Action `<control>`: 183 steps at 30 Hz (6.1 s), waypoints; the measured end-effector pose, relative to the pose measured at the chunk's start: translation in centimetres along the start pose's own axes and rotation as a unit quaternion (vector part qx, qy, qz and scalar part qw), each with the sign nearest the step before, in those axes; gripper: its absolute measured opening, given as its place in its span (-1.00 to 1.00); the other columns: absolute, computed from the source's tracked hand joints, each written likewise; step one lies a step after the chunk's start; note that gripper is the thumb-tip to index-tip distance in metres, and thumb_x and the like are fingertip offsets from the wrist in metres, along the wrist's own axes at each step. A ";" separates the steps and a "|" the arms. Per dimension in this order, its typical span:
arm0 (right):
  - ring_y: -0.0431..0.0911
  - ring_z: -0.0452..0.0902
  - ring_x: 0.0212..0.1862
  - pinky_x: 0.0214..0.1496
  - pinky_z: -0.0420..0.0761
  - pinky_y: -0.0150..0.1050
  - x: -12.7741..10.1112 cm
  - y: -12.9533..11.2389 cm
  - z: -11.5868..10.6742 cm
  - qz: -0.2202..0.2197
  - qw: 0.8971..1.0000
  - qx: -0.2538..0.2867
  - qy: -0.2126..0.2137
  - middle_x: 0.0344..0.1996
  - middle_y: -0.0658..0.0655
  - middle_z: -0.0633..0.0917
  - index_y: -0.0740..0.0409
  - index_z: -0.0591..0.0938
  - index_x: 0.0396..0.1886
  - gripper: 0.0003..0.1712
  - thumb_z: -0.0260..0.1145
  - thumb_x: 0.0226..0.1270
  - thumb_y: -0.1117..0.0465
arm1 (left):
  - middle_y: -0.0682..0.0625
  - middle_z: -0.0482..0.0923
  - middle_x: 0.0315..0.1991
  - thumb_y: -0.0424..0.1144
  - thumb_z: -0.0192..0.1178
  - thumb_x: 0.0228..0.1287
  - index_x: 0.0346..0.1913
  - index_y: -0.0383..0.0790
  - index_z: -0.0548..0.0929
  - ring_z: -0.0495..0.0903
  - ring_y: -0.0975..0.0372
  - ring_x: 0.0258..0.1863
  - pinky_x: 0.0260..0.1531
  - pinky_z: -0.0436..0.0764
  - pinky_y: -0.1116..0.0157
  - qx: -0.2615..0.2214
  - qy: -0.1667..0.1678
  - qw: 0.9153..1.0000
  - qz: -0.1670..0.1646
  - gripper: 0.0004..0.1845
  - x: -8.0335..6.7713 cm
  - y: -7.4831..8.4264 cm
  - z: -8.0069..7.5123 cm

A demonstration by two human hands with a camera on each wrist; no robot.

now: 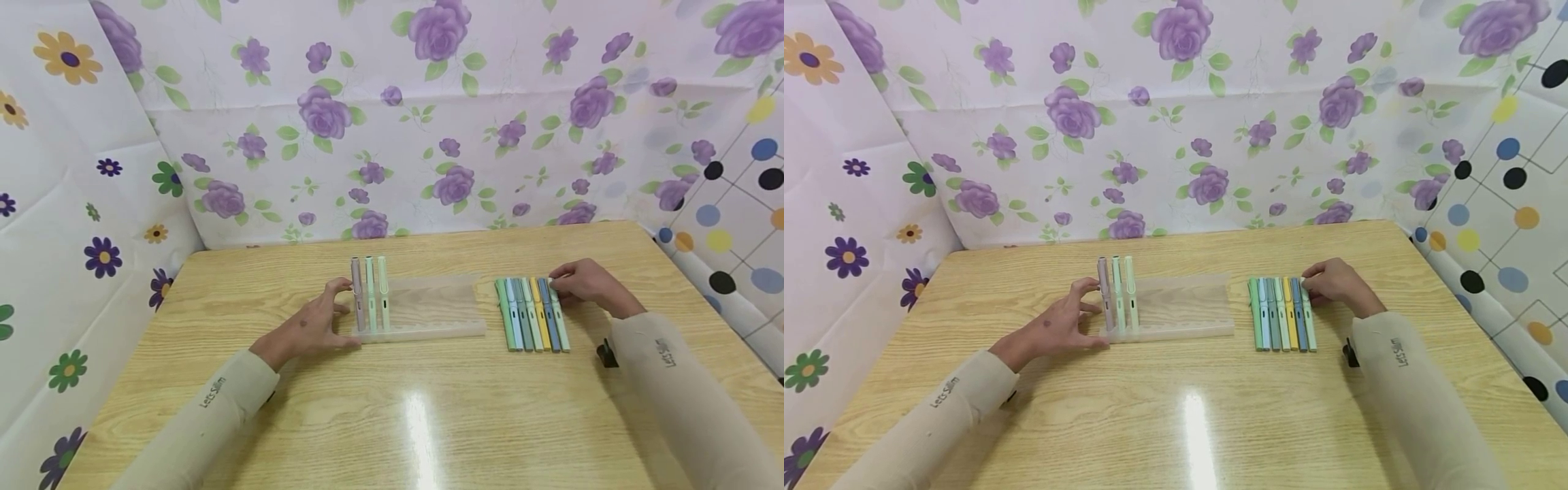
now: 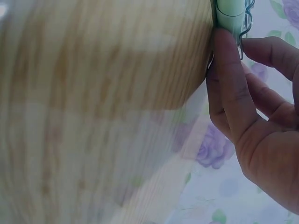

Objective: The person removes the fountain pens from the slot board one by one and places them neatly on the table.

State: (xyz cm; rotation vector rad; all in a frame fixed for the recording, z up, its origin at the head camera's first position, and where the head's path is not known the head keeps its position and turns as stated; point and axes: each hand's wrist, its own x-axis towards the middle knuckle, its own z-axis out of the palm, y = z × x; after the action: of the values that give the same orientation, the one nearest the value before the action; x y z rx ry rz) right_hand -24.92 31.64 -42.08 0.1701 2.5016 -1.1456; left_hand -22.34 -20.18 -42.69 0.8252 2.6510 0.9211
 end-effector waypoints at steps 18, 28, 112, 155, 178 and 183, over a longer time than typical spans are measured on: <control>0.04 0.69 -0.13 -0.13 0.71 -0.11 -1.0 -0.8 -1.1 -0.019 1.000 -0.022 0.010 0.07 0.53 0.56 0.56 0.35 0.31 -0.42 0.13 0.54 0.17 | -0.25 0.13 0.49 -0.04 0.56 0.05 0.45 -0.06 -0.09 0.58 -0.05 0.17 0.18 0.47 -0.11 -0.001 0.000 1.000 0.012 0.12 0.0 0.1 -0.1; 0.30 0.54 0.14 0.17 0.52 0.17 -2.1 -4.3 -0.8 -0.074 0.995 -0.048 0.036 0.26 0.50 0.42 0.43 0.34 0.39 -0.37 0.06 0.60 0.01 | -0.26 0.13 0.48 -0.05 0.56 0.05 0.45 -0.07 -0.09 0.58 -0.04 0.17 0.18 0.47 -0.11 0.003 0.001 1.000 0.015 0.13 0.0 0.0 0.0; 0.01 0.68 -0.04 0.01 0.65 -0.11 0.1 -21.4 14.3 -0.326 0.942 -0.024 -0.074 -0.07 0.24 0.73 0.28 0.57 0.26 -0.57 0.28 0.44 0.31 | -0.19 0.08 0.51 0.00 0.55 0.05 0.44 0.04 -0.10 0.56 -0.05 0.20 0.24 0.42 -0.11 -0.016 -0.009 1.000 0.001 0.11 0.1 -0.1 -0.2; 0.02 0.72 -0.14 0.01 0.66 -0.10 -1.3 -18.8 8.8 -0.265 0.960 0.094 -0.023 -0.14 0.25 0.74 0.27 0.49 0.04 -0.70 0.32 0.44 0.23 | -0.20 0.08 0.51 -0.05 0.56 0.05 0.45 0.01 -0.10 0.55 -0.05 0.21 0.23 0.42 -0.13 -0.017 -0.006 1.000 0.003 0.12 0.1 -0.1 -0.2; -0.12 0.70 -0.18 0.03 0.66 -0.19 -2.7 -14.6 3.7 -0.225 0.971 0.079 0.027 -0.02 0.32 0.70 0.33 0.48 0.20 -0.52 0.30 0.46 0.12 | -0.23 0.11 0.50 -0.03 0.57 0.03 0.49 0.00 -0.13 0.55 -0.05 0.20 0.21 0.42 -0.15 -0.019 -0.004 1.000 -0.001 0.18 0.0 0.0 -0.1; -0.08 0.70 -0.19 -0.01 0.67 -0.20 -2.9 -13.5 2.9 -0.221 0.971 0.075 0.052 -0.05 0.27 0.71 0.25 0.55 0.19 -0.57 0.30 0.47 0.10 | -0.26 0.10 0.50 -0.05 0.56 0.04 0.50 -0.03 -0.13 0.55 -0.07 0.21 0.21 0.40 -0.19 -0.023 -0.006 1.000 0.001 0.18 0.0 0.1 -0.2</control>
State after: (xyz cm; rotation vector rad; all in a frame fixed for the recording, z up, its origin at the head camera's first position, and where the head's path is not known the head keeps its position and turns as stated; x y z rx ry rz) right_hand -24.99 20.73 -33.18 -0.3134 2.6192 -1.5334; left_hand -22.40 -20.18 -42.49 0.8212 2.6087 0.9699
